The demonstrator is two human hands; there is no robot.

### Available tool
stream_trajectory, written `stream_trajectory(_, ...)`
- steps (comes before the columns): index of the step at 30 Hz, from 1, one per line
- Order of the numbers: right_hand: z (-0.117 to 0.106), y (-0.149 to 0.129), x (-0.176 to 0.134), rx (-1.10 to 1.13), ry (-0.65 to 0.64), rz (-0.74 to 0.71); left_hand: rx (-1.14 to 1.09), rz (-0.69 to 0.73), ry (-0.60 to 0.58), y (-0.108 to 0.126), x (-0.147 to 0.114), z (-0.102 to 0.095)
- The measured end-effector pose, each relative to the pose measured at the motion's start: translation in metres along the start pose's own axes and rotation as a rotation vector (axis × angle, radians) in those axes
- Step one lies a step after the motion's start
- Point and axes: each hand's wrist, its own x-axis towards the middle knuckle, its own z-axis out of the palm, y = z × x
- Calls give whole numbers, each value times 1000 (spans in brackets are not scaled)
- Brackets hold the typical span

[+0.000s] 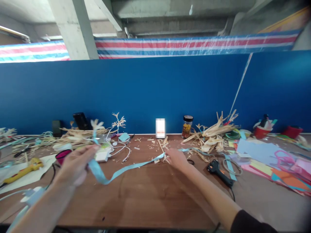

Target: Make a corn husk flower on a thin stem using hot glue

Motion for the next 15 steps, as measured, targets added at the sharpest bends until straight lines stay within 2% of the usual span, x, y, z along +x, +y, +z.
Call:
stream_trajectory(4,9,-14,-16,59,48,-52,18,-79,-134,-43,-11,49)
stream_trajectory(7,12,-18,-32,161,17,-128,47,-141,-213,-67,-18,79)
stream_trajectory(12,16,-20,-57,287,-32,-120,109,-183,-332,-100,-32,106)
stream_trajectory(15,23,-26,-61,355,-25,-120,119,-192,-367,-111,-43,118)
